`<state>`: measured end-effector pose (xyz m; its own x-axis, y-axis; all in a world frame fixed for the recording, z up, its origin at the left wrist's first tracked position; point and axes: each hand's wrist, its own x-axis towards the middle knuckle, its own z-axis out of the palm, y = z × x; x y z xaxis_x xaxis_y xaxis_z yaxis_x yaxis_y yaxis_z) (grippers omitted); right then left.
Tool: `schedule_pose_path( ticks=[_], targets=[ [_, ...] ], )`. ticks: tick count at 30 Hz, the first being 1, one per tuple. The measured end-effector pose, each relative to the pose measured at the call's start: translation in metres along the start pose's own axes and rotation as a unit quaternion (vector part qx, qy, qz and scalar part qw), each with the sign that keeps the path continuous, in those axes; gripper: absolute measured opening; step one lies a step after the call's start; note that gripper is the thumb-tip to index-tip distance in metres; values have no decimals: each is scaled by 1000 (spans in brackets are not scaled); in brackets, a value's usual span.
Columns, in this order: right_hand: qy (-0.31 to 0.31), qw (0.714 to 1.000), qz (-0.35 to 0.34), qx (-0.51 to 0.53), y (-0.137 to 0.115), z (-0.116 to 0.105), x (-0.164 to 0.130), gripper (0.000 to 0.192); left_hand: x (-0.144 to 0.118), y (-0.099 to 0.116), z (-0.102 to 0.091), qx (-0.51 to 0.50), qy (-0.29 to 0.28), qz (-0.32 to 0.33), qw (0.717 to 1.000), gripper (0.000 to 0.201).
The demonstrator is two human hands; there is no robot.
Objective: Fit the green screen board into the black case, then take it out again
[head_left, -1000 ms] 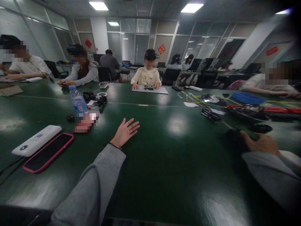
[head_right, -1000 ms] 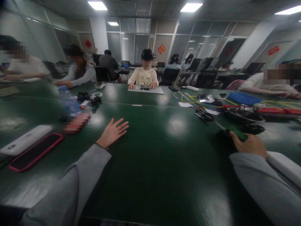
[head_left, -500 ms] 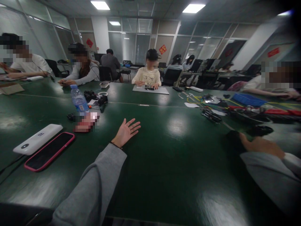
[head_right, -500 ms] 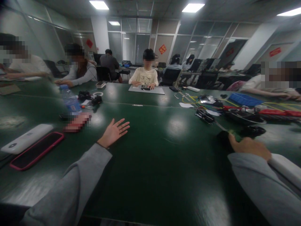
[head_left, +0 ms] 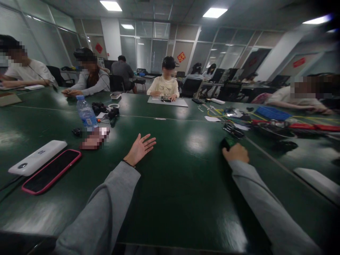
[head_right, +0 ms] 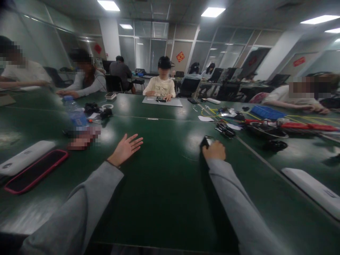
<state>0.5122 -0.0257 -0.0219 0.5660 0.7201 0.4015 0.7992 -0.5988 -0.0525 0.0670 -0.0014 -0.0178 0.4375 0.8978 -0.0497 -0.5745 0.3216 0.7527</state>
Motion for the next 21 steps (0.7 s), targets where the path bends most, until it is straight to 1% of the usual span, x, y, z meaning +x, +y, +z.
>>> schedule_pose_path(
  ticks=[2, 3, 4, 5, 7, 9, 11, 13, 17, 21],
  targets=[
    [-9, 998, -53, 29, -56, 0, -23, 50, 1, -1, 0, 18, 14, 17, 1000, 56],
    [-17, 991, -109, 71, -84, -2, -38, 49, 1, -2, -1, 33, 25, 27, 999, 55],
    [-15, 977, -177, 117, -111, -5, -55, 50, 2, -3, -1, 52, 39, 37, 997, 53],
    [2, 958, -236, 162, -135, -9, -74, 52, 4, -4, -1, 73, 54, 48, 995, 51],
    [7, 911, -340, 235, -175, -22, -114, 54, 7, -8, -1, 117, 83, 77, 987, 44],
    [-1, 871, -399, 285, -199, -37, -150, 55, 10, -12, -1, 147, 101, 117, 977, 39],
    [-16, 845, -431, 314, -210, -51, -175, 55, 13, -16, -2, 163, 98, 150, 970, 38],
    [-29, 831, -444, 335, -211, -59, -186, 55, 15, -18, -2, 173, 94, 159, 968, 39],
    [-39, 820, -429, 376, -207, -61, -185, 56, 15, -18, -3, 181, 101, 150, 967, 41],
    [-42, 817, -419, 394, -205, -60, -181, 53, 12, -16, -2, 203, 80, 148, 965, 40]
  ],
)
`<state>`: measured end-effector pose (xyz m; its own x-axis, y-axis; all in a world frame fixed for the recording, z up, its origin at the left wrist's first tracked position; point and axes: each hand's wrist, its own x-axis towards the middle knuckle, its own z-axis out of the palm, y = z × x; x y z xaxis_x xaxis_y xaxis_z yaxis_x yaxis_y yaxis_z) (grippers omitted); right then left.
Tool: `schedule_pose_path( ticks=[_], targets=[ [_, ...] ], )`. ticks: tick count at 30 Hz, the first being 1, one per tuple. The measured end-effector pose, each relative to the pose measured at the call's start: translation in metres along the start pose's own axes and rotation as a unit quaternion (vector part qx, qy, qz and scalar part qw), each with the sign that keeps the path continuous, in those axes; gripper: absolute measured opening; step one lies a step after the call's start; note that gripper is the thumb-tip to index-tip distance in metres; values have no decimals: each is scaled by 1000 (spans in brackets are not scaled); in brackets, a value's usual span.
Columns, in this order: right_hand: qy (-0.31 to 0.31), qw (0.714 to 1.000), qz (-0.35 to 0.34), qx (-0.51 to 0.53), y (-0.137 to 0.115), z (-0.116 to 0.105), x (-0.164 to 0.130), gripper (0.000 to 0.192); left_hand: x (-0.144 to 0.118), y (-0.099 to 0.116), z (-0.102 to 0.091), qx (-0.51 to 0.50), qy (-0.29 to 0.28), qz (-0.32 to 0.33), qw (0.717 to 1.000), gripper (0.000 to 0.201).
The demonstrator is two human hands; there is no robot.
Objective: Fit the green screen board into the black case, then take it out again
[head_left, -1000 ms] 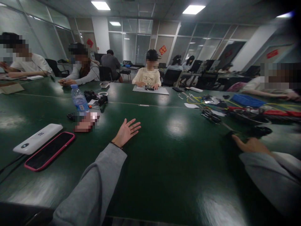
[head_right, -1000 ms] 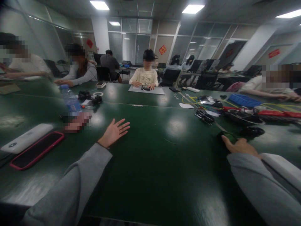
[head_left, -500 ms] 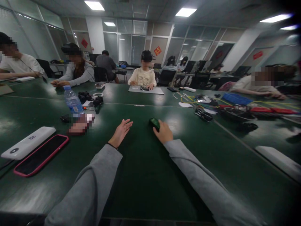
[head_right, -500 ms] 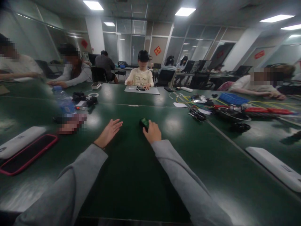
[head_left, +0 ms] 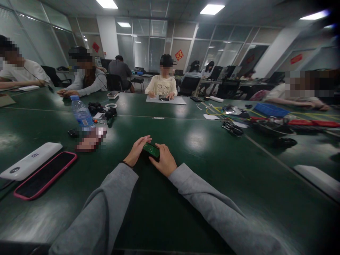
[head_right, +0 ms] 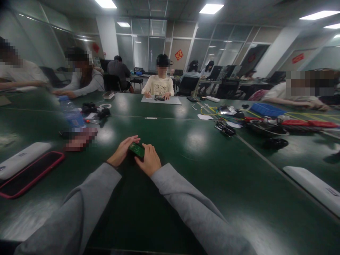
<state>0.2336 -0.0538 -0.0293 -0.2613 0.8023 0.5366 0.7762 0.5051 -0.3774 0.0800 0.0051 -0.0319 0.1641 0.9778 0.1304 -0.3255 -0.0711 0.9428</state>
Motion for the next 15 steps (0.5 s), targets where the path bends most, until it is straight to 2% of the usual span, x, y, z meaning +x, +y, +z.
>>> schedule_pose_path(
  ticks=[4, 10, 15],
  targets=[
    [-1, 1000, 14, -5, -1, -1, 0, 48, -1, 1, -1, 26, -22, 0, 999, 39],
    [11, 999, 43, -20, 2, 2, 1, 46, -2, 5, 0, 14, -27, -8, 1000, 39],
    [17, 999, 36, -21, 5, 3, 1, 45, -3, 6, 1, 49, -34, 9, 998, 38]
  ],
)
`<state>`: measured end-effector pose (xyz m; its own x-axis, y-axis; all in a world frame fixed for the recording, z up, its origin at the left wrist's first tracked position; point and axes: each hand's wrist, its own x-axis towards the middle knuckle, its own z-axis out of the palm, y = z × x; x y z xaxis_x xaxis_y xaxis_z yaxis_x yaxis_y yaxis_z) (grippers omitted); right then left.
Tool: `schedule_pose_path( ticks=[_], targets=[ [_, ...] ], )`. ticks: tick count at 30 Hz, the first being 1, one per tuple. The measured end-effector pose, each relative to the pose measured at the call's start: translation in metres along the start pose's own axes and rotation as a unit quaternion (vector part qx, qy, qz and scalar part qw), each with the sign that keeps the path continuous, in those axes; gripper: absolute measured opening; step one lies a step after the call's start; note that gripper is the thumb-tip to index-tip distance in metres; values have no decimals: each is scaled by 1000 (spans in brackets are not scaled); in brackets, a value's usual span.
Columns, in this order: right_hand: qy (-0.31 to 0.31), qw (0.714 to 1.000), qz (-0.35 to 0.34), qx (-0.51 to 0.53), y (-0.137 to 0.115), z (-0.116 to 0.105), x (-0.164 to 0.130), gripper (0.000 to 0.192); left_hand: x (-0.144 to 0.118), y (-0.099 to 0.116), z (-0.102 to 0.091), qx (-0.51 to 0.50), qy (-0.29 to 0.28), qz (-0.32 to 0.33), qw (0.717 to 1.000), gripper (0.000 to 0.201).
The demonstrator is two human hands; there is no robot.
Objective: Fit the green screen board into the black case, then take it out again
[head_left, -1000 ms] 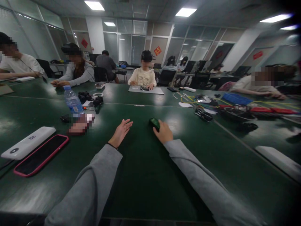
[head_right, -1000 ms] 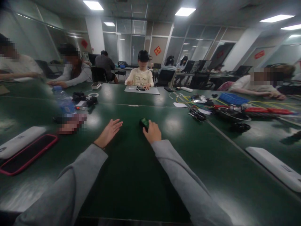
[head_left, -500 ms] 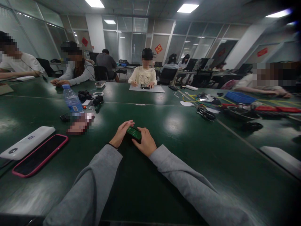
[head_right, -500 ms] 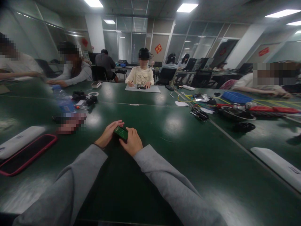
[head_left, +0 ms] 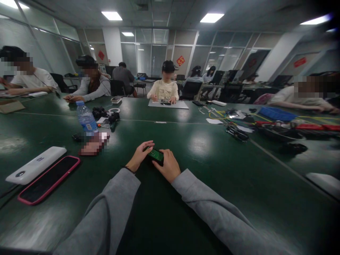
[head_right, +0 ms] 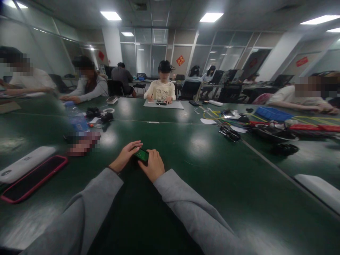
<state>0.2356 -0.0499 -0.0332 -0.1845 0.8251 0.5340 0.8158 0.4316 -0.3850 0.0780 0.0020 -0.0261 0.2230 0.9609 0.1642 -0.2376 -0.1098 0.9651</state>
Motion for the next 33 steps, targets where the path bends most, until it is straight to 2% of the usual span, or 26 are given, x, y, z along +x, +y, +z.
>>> schedule_pose_path(
  ticks=[7, 12, 14, 16, 19, 22, 24, 26, 28, 33],
  targets=[
    [-13, 1000, -2, 4, 1, 0, 0, 47, 1, -3, -1, 17, -5, 29, 999, 33],
    [48, 997, -13, 54, -1, -4, 1, 86, 1, -5, -1, 30, -6, 32, 999, 33],
    [64, 996, -7, 68, -2, -6, 2, 93, 1, -5, -2, 26, -7, 34, 999, 35],
    [53, 996, 2, 77, -2, -6, 2, 96, 2, -6, -2, 23, -6, 33, 999, 36],
    [-8, 999, -13, 52, 0, -4, 2, 89, 3, -7, -3, 6, -3, 22, 1000, 38],
    [-60, 997, -37, 9, 2, 0, 1, 64, 5, -11, -4, -25, 13, 5, 1000, 39],
    [-56, 998, -34, 1, 1, 0, 1, 58, 7, -12, -4, -45, 29, -1, 999, 39],
    [-40, 999, -30, 9, 0, 0, 0, 62, 8, -12, -5, -64, 42, -5, 997, 39],
    [-31, 999, -35, 20, -1, -2, 0, 64, 8, -12, -4, -80, 46, -10, 996, 38],
    [-22, 998, -49, 24, -3, -5, 1, 54, 6, -9, -3, -100, 49, -16, 994, 34]
  ],
)
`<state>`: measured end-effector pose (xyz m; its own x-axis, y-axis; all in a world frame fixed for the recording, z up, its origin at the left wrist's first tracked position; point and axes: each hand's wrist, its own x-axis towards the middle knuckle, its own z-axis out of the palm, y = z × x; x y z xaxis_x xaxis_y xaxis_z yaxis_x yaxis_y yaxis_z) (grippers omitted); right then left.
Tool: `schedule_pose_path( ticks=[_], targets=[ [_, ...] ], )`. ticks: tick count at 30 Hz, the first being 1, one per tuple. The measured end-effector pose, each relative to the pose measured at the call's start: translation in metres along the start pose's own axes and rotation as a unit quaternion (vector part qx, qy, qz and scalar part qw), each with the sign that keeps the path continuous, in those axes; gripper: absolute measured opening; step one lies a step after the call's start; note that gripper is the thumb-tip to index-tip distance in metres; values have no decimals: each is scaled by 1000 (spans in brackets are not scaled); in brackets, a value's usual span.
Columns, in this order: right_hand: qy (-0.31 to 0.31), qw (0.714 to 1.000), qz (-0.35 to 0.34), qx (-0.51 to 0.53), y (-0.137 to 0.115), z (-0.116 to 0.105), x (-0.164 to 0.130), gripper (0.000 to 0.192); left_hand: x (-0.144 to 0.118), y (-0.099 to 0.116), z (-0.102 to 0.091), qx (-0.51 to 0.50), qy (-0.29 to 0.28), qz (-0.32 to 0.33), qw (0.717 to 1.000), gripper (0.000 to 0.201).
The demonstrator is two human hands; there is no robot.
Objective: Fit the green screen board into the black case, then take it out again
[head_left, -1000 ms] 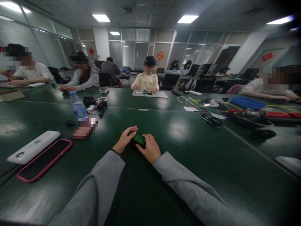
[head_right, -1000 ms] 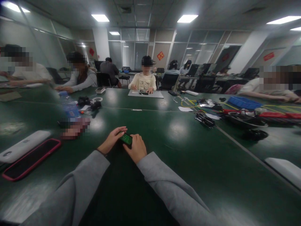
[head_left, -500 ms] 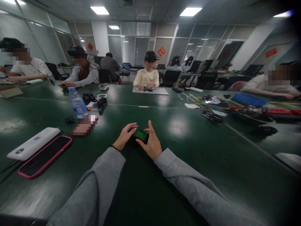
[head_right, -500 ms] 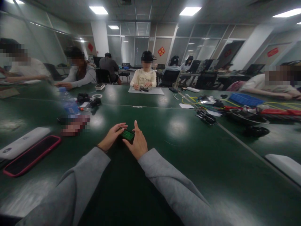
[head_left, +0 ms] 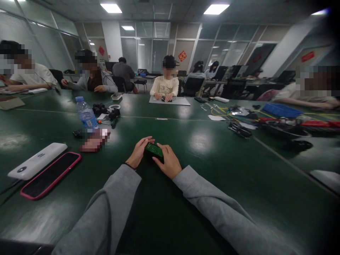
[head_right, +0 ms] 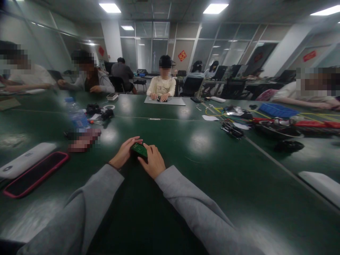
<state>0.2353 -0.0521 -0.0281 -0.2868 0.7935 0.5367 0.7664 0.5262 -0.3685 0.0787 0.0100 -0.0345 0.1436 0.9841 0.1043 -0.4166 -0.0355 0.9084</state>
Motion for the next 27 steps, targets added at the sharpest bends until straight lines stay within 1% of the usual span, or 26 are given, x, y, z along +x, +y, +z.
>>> schedule_pose_path(
  ticks=[4, 8, 10, 15, 27],
  targets=[
    [4, 1000, 0, -9, 0, -1, 1, 52, -1, 1, 1, -1, 1, -1, 1000, 33],
    [4, 1000, 2, -12, 1, -1, 1, 41, -1, 2, 1, 15, -7, 3, 1000, 33],
    [4, 1000, 6, -9, 2, -1, 1, 39, -2, 2, 0, 17, -12, 8, 1000, 32],
    [-8, 1000, -1, -8, 4, 1, 0, 42, -3, 3, -1, 21, -20, 0, 1000, 32],
    [-24, 999, 3, -32, 2, 0, -1, 38, -1, 1, -2, 41, -26, 5, 999, 30]
  ],
)
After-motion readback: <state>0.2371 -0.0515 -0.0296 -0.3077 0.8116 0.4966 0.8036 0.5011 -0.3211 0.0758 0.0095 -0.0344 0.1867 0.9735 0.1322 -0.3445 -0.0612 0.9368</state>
